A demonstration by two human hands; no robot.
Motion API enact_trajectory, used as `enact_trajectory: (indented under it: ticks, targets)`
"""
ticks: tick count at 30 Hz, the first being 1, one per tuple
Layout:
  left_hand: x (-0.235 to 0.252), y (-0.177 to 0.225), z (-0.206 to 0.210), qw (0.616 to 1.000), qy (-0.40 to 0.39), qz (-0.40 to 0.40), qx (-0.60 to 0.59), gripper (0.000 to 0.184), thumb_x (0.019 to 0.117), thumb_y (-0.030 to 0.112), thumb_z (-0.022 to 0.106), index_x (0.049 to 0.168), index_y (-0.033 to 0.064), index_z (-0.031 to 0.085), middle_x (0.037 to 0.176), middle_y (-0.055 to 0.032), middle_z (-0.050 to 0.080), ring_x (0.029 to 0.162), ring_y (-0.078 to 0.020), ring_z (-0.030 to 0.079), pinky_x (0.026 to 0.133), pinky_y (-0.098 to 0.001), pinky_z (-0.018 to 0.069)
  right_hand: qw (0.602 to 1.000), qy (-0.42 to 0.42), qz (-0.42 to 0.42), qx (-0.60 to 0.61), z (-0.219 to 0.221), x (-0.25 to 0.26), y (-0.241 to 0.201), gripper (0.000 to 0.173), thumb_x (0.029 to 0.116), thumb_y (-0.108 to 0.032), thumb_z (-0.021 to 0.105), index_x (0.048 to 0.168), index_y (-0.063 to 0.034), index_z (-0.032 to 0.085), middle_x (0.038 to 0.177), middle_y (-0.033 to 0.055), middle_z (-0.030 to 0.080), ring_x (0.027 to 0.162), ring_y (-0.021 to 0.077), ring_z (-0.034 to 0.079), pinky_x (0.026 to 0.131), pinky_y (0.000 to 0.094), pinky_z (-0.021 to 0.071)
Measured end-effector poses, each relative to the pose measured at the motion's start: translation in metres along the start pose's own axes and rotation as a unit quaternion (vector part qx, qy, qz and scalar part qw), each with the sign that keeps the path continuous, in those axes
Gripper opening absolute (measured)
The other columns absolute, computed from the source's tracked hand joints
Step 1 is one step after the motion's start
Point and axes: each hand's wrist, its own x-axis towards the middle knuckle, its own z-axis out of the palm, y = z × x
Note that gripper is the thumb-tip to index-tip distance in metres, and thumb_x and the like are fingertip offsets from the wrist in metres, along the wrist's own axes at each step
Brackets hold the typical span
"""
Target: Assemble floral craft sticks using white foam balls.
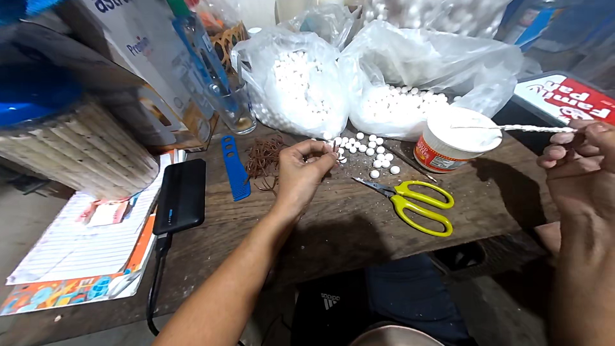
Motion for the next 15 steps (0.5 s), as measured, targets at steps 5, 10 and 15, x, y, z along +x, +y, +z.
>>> enact_trajectory:
  ticks: [5, 10, 15]
  targets:
    - [-0.001, 0.001, 0.001, 0.998, -0.012, 0.036, 0.059, 0.009, 0.0913, -0.006, 0.069, 0.09, 0.0029, 0.07, 0.082, -0.0004, 0.067, 0.066, -0.0038, 0.063, 0.062, -0.018, 0.0561, 0.998, -0.021, 0.029, 0.046, 0.014, -0.012, -0.011, 0.038, 0.1095, -0.011, 0.032, 0.097, -0.0154, 0.067, 0.081, -0.0071, 0.071, 0.067, 0.0022, 0.067, 0.063, 0.0153, 0.0566]
    - [-0.004, 0.0, 0.008, 0.991, -0.03, 0.092, 0.095, 0.005, 0.0896, -0.006, 0.071, 0.092, -0.0013, 0.071, 0.08, 0.0006, 0.069, 0.067, 0.0005, 0.064, 0.063, -0.0153, 0.0554, 0.995, -0.083, 0.048, 0.038, 0.066, -0.044, -0.031, 0.039, 0.1068, -0.008, 0.032, 0.095, -0.0161, 0.068, 0.08, -0.0087, 0.071, 0.067, 0.0002, 0.066, 0.063, 0.0142, 0.0559]
    - [-0.005, 0.0, 0.008, 0.989, -0.035, 0.102, 0.106, 0.005, 0.089, -0.006, 0.071, 0.092, -0.0019, 0.07, 0.08, 0.0006, 0.068, 0.064, 0.002, 0.062, 0.061, -0.0142, 0.0546, 0.988, -0.144, 0.035, 0.035, 0.097, -0.058, -0.025, 0.035, 0.1036, -0.004, 0.039, 0.097, -0.0156, 0.072, 0.08, -0.0075, 0.073, 0.065, 0.002, 0.067, 0.062, 0.0172, 0.058]
